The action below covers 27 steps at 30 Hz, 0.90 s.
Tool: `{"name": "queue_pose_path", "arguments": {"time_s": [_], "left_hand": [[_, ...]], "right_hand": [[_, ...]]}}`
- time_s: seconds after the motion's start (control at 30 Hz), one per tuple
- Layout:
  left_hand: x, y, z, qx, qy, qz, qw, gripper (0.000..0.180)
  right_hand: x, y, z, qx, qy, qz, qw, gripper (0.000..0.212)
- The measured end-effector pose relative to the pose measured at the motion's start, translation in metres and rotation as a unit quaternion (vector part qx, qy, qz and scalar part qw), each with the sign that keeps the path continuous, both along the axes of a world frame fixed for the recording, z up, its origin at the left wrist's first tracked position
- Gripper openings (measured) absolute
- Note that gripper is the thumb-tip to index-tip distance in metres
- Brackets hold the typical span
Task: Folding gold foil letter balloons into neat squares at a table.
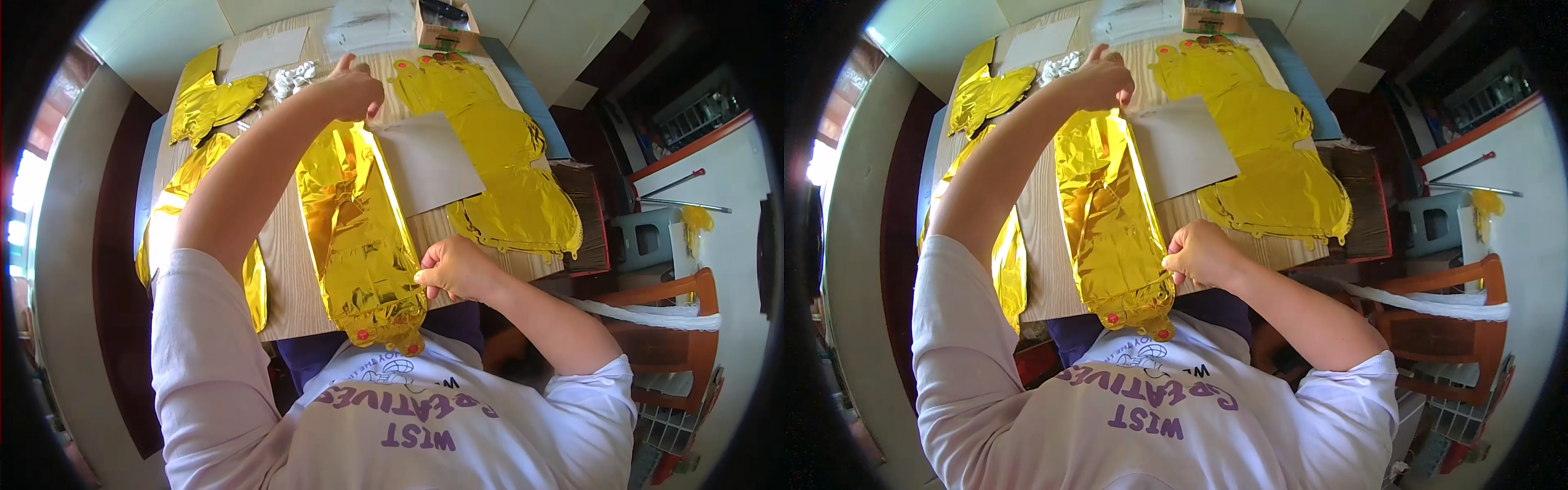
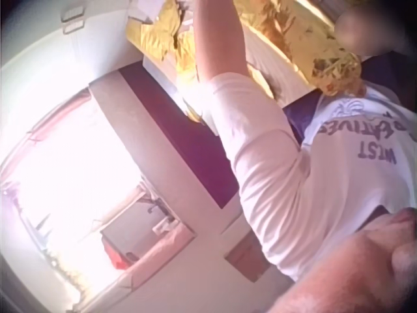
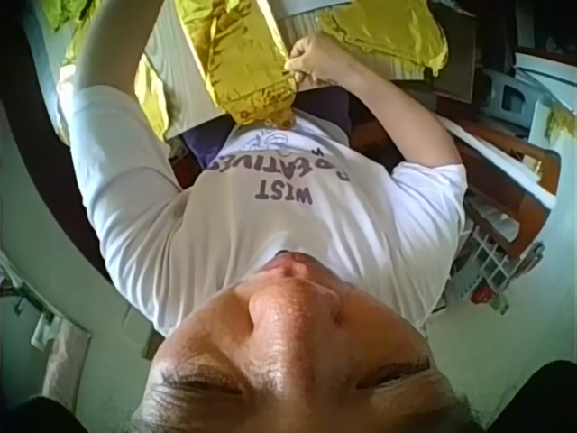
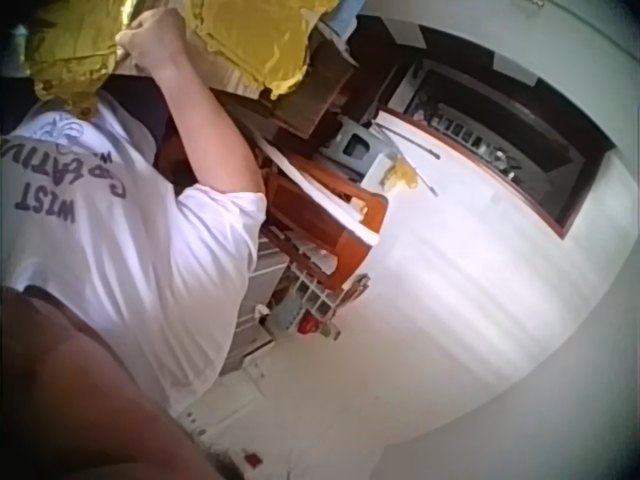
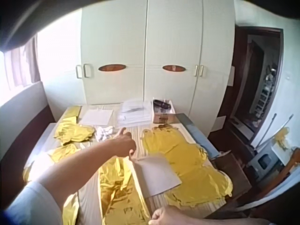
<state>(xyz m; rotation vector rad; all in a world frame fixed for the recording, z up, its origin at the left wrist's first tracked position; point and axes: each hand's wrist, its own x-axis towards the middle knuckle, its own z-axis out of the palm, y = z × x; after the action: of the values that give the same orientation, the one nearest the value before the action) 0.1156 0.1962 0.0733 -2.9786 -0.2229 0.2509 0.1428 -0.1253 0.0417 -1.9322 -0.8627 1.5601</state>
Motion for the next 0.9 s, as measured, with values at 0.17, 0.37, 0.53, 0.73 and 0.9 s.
{"name": "queue_pose_path", "arguments": {"time_s": [0.17,0.37,0.53,0.73,0.9], "left_hand": [[-0.042,-0.029,-0.01,-0.011,-0.269,-0.005,0.963,0.027],[-0.167,-0.131,-0.018,-0.155,-0.32,0.077,0.932,0.035],[-0.221,-0.169,-0.062,-0.154,-0.282,0.16,0.933,0.049],[-0.231,-0.175,-0.076,-0.164,-0.261,0.163,0.937,0.056],[-0.23,-0.176,-0.067,-0.177,-0.265,0.171,0.932,0.052]], "right_hand": [[0.003,0.0,-0.013,0.028,-0.028,0.001,0.999,0.012],[-0.001,-0.005,-0.005,0.033,-0.145,0.017,0.989,0.013],[-0.002,-0.01,-0.015,0.125,-0.323,0.078,0.935,0.02],[-0.004,-0.013,-0.004,0.195,-0.422,0.13,0.876,0.025],[0.004,-0.027,-0.015,0.37,-0.478,0.188,0.774,0.026]]}}
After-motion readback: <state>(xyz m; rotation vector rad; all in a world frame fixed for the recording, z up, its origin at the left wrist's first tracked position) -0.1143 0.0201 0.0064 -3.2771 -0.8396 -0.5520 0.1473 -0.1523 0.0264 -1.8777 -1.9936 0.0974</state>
